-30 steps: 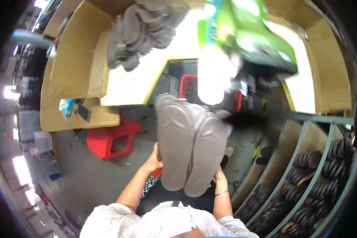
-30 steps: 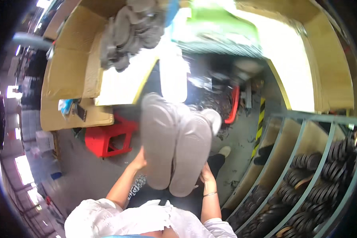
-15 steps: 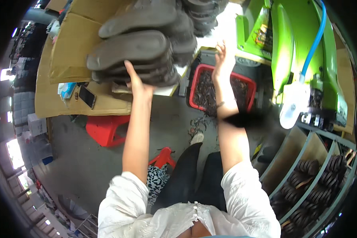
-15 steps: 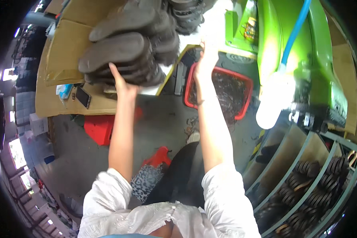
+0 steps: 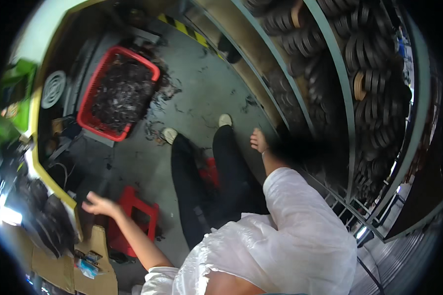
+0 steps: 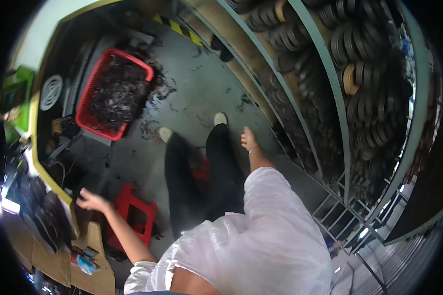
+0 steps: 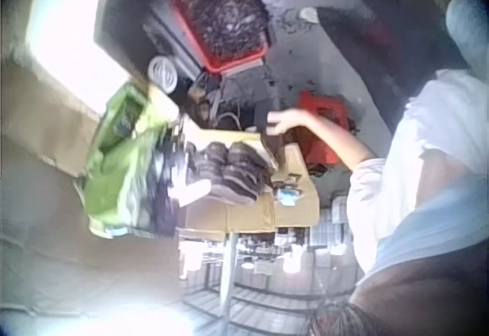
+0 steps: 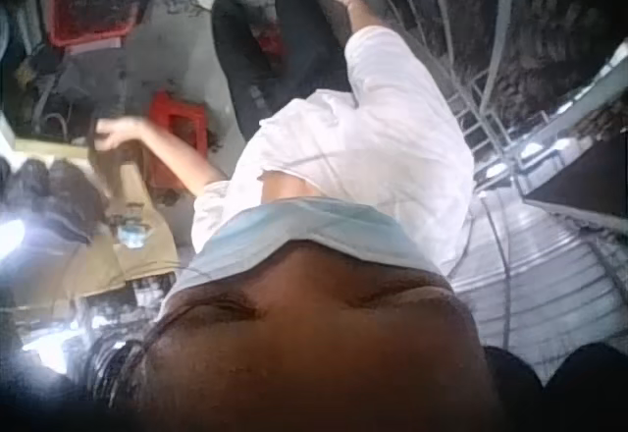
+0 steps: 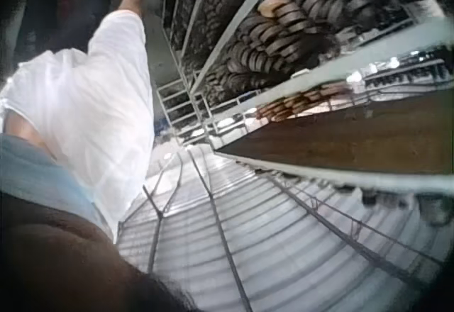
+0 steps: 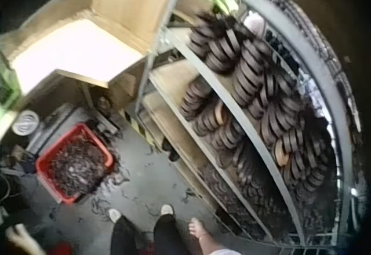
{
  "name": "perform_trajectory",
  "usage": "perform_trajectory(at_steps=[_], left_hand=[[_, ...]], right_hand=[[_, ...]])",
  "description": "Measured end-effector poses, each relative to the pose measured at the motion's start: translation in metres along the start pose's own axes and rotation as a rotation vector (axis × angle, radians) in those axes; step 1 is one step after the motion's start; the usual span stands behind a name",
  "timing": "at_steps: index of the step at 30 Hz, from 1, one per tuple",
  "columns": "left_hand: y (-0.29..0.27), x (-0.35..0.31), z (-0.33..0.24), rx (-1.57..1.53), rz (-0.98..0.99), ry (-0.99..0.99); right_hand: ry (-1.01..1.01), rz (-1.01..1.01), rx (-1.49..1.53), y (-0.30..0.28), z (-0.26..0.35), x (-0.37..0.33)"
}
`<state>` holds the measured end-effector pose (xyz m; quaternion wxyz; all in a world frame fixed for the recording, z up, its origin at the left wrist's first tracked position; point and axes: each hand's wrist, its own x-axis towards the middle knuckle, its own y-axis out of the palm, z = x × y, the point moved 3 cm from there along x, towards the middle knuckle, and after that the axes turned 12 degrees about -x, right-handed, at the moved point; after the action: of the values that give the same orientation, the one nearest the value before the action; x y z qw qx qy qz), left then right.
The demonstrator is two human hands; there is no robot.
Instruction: The person retrieves multiple dark-colored sandals from a metal rack and uses a green grinding machine to smooth the soles. The person holds each sandal against the rotating grinding wheel, moving it back and forth to even out the surface, then places the finished sandal on a nearby table.
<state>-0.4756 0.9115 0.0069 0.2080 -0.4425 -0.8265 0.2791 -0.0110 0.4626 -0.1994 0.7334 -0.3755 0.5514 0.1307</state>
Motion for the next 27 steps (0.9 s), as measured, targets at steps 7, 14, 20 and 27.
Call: perform_trajectory(at_steps=[7, 14, 20, 27], left_hand=[[0.281, -0.315, -0.032, -0.281, 1.251, 0.033], [0.488, -0.598, -0.171, -0.142, 1.872, -0.096], [0.508, -0.643, -0.167, -0.150, 2.090, -0.284], [0.473, -0.607, -0.175, -0.217, 2.242, -0.371]], right_hand=[[-0.329, 0.060, 0.948, -0.128, 0.084, 0.053], [-0.842, -0.073, 0.352, -0.151, 0.101, 0.136], [-0.732, 0.045, 0.525, -0.186, 0.083, 0.168], [-0.565, 0.067, 0.621, -0.199, 0.088, 0.143]])
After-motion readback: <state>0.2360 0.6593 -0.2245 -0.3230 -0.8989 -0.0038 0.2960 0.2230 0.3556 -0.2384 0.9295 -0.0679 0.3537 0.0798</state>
